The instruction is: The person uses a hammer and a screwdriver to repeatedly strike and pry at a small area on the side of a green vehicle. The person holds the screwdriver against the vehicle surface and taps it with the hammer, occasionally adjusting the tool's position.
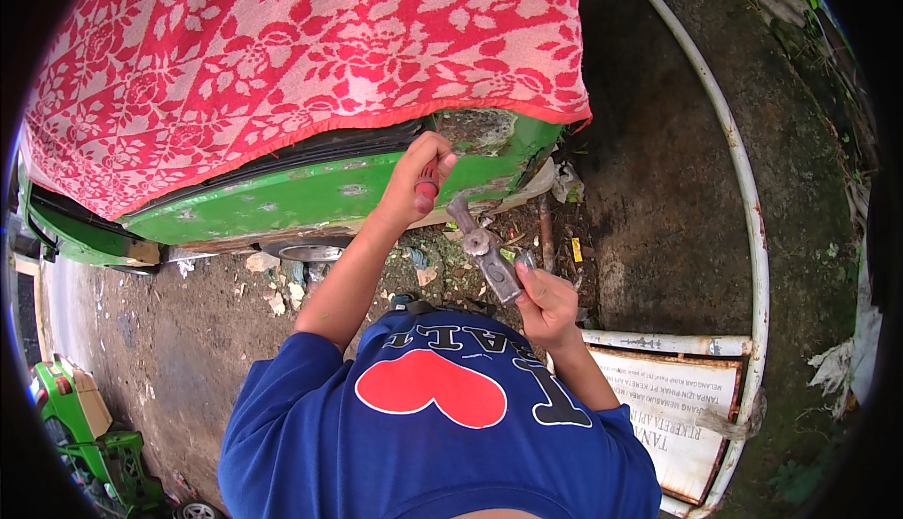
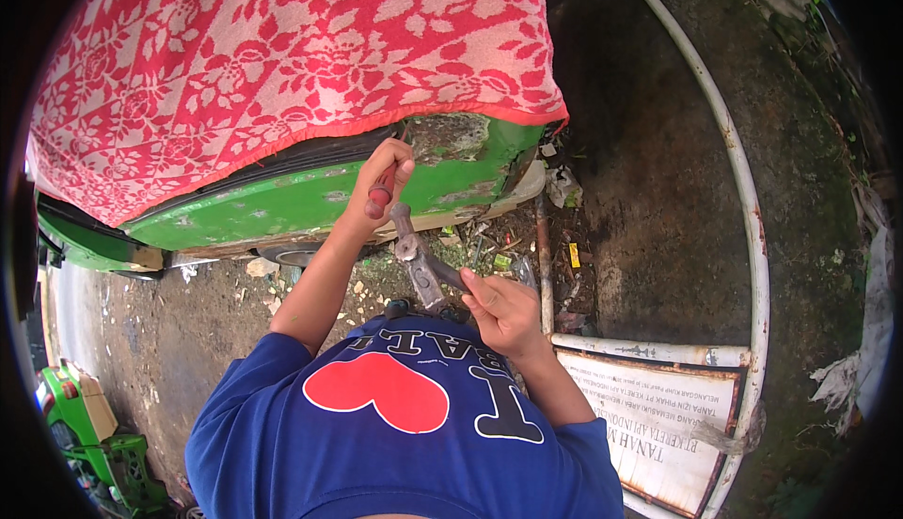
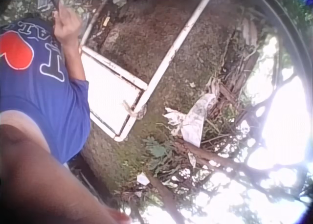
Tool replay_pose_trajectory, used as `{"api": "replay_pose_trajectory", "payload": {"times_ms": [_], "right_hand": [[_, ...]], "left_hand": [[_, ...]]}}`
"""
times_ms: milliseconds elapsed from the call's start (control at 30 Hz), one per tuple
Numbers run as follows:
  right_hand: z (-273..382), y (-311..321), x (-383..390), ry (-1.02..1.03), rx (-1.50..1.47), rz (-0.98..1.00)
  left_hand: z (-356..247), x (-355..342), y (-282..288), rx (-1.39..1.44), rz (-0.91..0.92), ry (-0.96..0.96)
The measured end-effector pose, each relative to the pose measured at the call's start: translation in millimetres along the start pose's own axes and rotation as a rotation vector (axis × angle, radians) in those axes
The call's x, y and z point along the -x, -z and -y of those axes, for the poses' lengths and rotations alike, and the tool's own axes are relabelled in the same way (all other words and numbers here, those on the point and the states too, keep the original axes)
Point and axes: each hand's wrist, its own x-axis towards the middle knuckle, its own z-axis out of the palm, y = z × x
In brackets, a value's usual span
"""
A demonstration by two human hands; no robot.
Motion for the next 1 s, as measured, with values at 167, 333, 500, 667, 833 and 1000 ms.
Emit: {"api": "replay_pose_trajectory", "payload": {"times_ms": [167,333,500,667,833,1000], "right_hand": [[0,1,1,-0.012,0.005,0.013],[-1,-1,1,0.004,0.009,0.004],[6,0,-7,0.082,0.008,0.02],[-4,-6,-16,0.103,0.141,0.128],[3,-4,-16,0.1,0.073,0.12],[4,-4,-12,0.096,0.029,0.082]], "left_hand": [[-2,0,2,-0.001,0.027,0.024],[-3,-2,1,-0.009,0.011,-0.002],[0,-1,-1,-0.021,-0.002,0.003],[1,-4,-4,-0.024,-0.008,0.027],[4,-1,-1,-0.006,-0.021,0.038],[-5,3,2,0.001,-0.02,-0.005]]}}
